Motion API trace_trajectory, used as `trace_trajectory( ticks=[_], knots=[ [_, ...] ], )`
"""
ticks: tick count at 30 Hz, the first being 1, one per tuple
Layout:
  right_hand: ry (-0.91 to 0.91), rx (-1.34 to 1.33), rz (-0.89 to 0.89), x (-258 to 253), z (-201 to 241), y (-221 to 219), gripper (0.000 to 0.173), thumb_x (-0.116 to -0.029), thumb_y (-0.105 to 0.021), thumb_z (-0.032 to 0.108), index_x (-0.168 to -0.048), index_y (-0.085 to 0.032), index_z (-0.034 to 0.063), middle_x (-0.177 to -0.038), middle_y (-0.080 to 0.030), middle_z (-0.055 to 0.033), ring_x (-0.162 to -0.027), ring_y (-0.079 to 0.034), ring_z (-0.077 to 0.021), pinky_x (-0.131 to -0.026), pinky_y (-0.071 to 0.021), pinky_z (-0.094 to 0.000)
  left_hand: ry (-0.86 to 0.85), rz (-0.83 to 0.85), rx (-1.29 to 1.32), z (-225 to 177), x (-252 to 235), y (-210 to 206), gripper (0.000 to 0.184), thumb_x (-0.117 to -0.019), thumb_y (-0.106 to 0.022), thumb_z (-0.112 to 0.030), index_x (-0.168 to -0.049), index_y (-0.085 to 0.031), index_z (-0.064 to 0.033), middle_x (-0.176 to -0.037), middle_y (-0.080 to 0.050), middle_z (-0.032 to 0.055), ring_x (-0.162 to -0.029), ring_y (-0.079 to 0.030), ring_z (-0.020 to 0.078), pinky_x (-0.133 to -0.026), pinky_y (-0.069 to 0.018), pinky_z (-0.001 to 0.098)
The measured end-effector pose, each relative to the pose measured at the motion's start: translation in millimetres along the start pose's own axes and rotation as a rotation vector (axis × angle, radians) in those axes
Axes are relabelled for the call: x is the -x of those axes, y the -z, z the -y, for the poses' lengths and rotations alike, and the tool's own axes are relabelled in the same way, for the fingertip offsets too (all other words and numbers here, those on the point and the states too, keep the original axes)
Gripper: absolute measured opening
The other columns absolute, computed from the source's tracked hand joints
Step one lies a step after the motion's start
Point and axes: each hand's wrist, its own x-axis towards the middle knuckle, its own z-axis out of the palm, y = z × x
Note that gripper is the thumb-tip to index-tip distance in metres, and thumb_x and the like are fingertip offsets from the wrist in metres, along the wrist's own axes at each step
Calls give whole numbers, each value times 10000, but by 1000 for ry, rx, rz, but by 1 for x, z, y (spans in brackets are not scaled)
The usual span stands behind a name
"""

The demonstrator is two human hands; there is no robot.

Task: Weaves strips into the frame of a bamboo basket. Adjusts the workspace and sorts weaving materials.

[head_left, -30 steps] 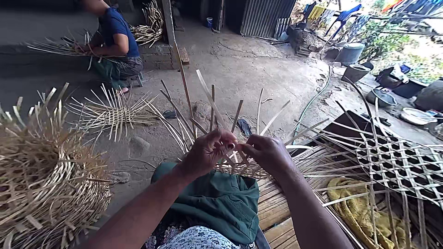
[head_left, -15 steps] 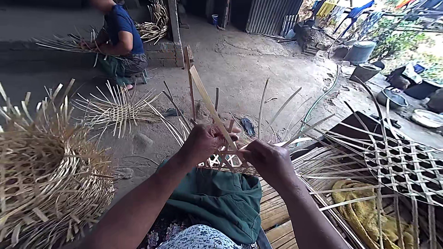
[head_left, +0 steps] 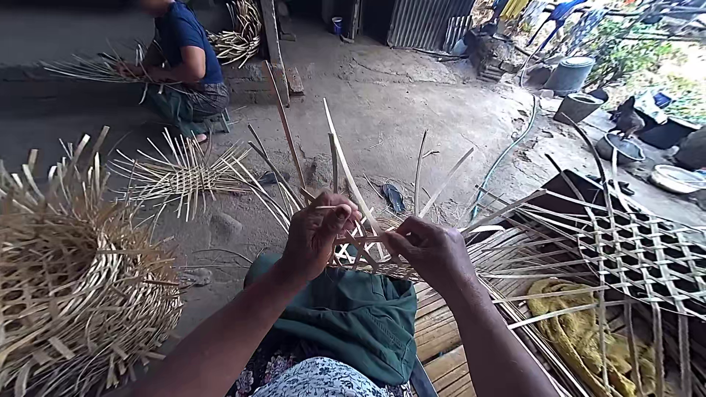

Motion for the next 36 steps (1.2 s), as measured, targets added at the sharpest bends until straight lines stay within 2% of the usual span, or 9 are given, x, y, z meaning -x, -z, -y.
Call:
trace_trajectory(
  ticks=[2, 5, 9, 16, 22, 27, 30, 33, 36],
  knots=[
    [6, -4, -6, 0, 0, -1, 397, -909, -711, 503, -820, -718, 115, -638, -632, -16, -577, -596, -174, -582, -493, -469, -155, 20, -209, -8, -1, -3, 398, -1057, -571, -326, -1320, -537, -29, -1036, -678, 36, -805, -657, 83, -704, -593, 258],
    [97, -31, -65, 0, 1, -5, 339, -905, -725, 445, -839, -739, 113, -652, -645, -5, -565, -590, -139, -566, -503, -419, -356, 199, -622, -9, 2, -18, 415, -989, -671, -275, -1339, -619, -57, -1045, -712, 117, -856, -697, 197, -723, -598, 343],
    [271, -73, -281, 6, 5, -19, 154, -945, -681, 190, -1013, -769, 83, -856, -711, -46, -704, -669, -102, -641, -584, -272, -360, 362, -1020, 2, -9, -16, 409, -1001, -631, -303, -1397, -645, -200, -1073, -727, 128, -877, -683, 305, -669, -561, 415],
    [158, 236, -329, 6, 10, -36, 307, -1013, -595, 227, -1251, -739, 98, -810, -689, -140, -600, -669, -295, -499, -533, -454, -146, 250, -833, 4, -18, -6, 439, -791, -848, -245, -1195, -759, -98, -996, -670, 117, -957, -658, 276, -796, -576, 409],
    [91, 333, -337, 2, 31, -40, 156, -941, -689, 169, -1059, -773, 113, -865, -714, -134, -690, -704, -325, -533, -544, -486, -119, 195, -721, 5, -9, -7, 262, -808, -842, -253, -946, -708, -75, -896, -675, 64, -867, -632, 219, -763, -534, 363],
    [31, -131, -84, -16, 22, -25, 137, -913, -735, 185, -912, -706, 51, -788, -678, -78, -703, -662, -220, -653, -550, -483, -102, 171, -630, 10, -5, -1, 231, -795, -846, -216, -843, -653, -98, -812, -661, 7, -799, -603, 152, -747, -501, 328],
    [-44, -498, 101, -26, 4, -21, 163, -992, -569, 193, -940, -671, 77, -727, -661, 17, -635, -634, -69, -604, -543, -272, -48, 135, -625, 14, -5, 2, 211, -774, -836, -164, -874, -665, -92, -811, -669, 2, -817, -612, 156, -753, -508, 333],
    [90, -843, 138, -24, -14, -29, 178, -991, -561, 198, -1018, -678, 66, -862, -744, -24, -773, -719, -113, -726, -617, -301, -102, 114, -726, 22, -6, 4, 233, -815, -732, -106, -1046, -720, -71, -878, -709, 41, -852, -648, 210, -766, -546, 380],
    [356, -422, 13, -13, -7, -29, 291, -1027, -602, 277, -1171, -710, 48, -998, -755, -33, -884, -728, -93, -804, -623, -297, -236, 130, -911, 26, -4, -2, 250, -902, -615, -119, -1090, -776, -83, -868, -714, 98, -829, -657, 291, -702, -548, 428]
  ],
)
